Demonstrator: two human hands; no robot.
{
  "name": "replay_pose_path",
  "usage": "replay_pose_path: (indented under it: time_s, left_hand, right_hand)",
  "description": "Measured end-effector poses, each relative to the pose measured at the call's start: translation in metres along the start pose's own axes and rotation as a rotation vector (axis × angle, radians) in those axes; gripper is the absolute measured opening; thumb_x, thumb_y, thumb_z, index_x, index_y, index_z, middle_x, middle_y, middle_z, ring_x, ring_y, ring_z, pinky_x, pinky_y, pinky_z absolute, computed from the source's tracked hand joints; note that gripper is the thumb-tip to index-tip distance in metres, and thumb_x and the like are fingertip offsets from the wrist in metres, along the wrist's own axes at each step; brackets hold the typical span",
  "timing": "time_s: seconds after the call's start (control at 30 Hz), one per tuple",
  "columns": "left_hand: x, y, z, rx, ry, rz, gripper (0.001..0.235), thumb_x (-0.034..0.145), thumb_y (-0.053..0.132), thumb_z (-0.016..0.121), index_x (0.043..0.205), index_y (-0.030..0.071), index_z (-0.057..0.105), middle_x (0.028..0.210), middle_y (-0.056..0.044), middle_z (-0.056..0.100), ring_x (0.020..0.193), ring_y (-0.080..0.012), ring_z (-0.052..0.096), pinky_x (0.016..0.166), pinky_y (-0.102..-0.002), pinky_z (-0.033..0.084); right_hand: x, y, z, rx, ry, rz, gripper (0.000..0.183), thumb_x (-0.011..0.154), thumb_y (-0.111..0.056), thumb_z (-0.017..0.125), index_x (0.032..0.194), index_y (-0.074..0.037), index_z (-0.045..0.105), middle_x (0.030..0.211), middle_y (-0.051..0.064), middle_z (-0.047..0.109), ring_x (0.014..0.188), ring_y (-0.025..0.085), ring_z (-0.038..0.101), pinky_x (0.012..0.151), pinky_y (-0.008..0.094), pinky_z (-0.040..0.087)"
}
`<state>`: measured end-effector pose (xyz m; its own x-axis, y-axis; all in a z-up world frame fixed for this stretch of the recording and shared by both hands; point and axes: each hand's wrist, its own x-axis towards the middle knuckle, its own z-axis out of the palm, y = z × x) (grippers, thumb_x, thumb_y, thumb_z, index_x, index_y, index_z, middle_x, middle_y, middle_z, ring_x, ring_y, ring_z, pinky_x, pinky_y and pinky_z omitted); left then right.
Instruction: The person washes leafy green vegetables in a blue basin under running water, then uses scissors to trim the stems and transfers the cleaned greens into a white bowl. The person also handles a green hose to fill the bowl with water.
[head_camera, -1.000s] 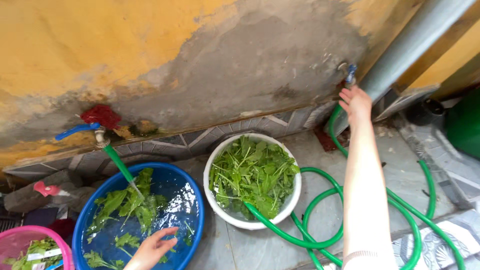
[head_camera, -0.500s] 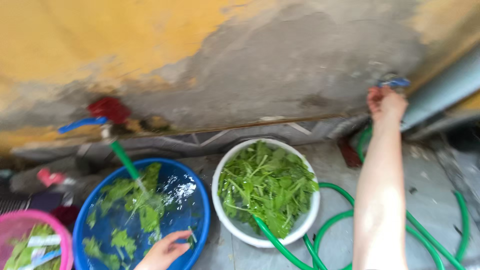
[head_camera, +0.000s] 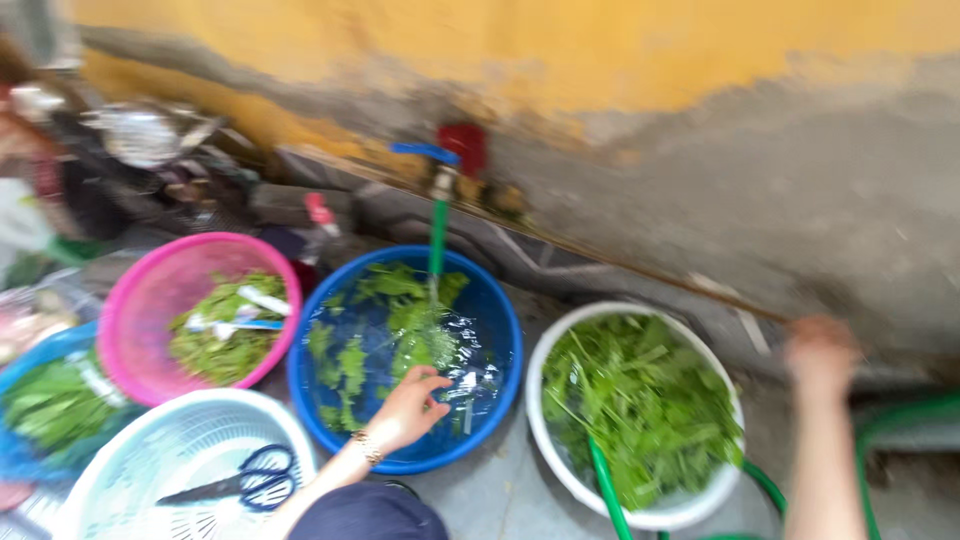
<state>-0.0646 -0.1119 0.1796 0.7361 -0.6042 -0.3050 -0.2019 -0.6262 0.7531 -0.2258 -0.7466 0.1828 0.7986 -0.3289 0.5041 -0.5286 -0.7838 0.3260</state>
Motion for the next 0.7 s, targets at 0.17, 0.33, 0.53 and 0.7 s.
replay_pose_path:
  time_s: [0.17,0.33,0.53,0.7]
  left_hand:
    - [-0.036,0.009,-0.028,-0.018,0.124,-0.107,0.048,0.083,0.005,0.063,0.130,0.017,0.068,0.147,-0.017,0.047,0.089,-0.0224,0.071,0.085,-0.035,0.057]
    - [-0.074,-0.016,-0.074,-0.113,0.222,0.018,0.093,0.073,0.000,0.076,0.158,0.018,0.042,0.162,-0.037,-0.011,0.140,-0.0449,0.037,0.103,-0.038,0.046]
    - [-0.140,-0.126,-0.105,0.087,0.420,0.011,0.069,0.079,0.018,0.089,0.141,0.012,0.061,0.157,-0.036,0.013,0.147,-0.0470,0.026,0.115,-0.045,0.033]
    - [-0.224,-0.228,-0.121,-0.036,0.543,-0.185,0.056,0.085,0.024,0.081,0.137,0.012,0.063,0.151,-0.025,0.042,0.135,-0.0374,0.051,0.104,-0.040,0.051]
  right_hand:
    - [-0.060,-0.238,-0.047,1.170,-1.003,0.086,0.050,0.084,-0.028,0.076,0.131,-0.016,0.066,0.138,0.006,0.059,0.112,0.020,0.068,0.095,0.039,0.057]
    - [-0.050,-0.390,-0.119,1.426,-1.004,-0.391,0.040,0.087,-0.028,0.075,0.122,-0.011,0.072,0.122,0.008,0.074,0.103,0.019,0.073,0.090,0.033,0.058]
    - [-0.044,-0.511,-0.185,1.293,-1.048,-0.626,0.038,0.087,-0.028,0.072,0.120,-0.010,0.072,0.117,0.008,0.076,0.104,0.021,0.073,0.091,0.035,0.057]
    - [-0.005,-0.555,-0.210,1.268,-0.464,-0.662,0.039,0.087,-0.023,0.074,0.120,-0.002,0.068,0.131,0.019,0.064,0.124,0.035,0.060,0.103,0.043,0.047]
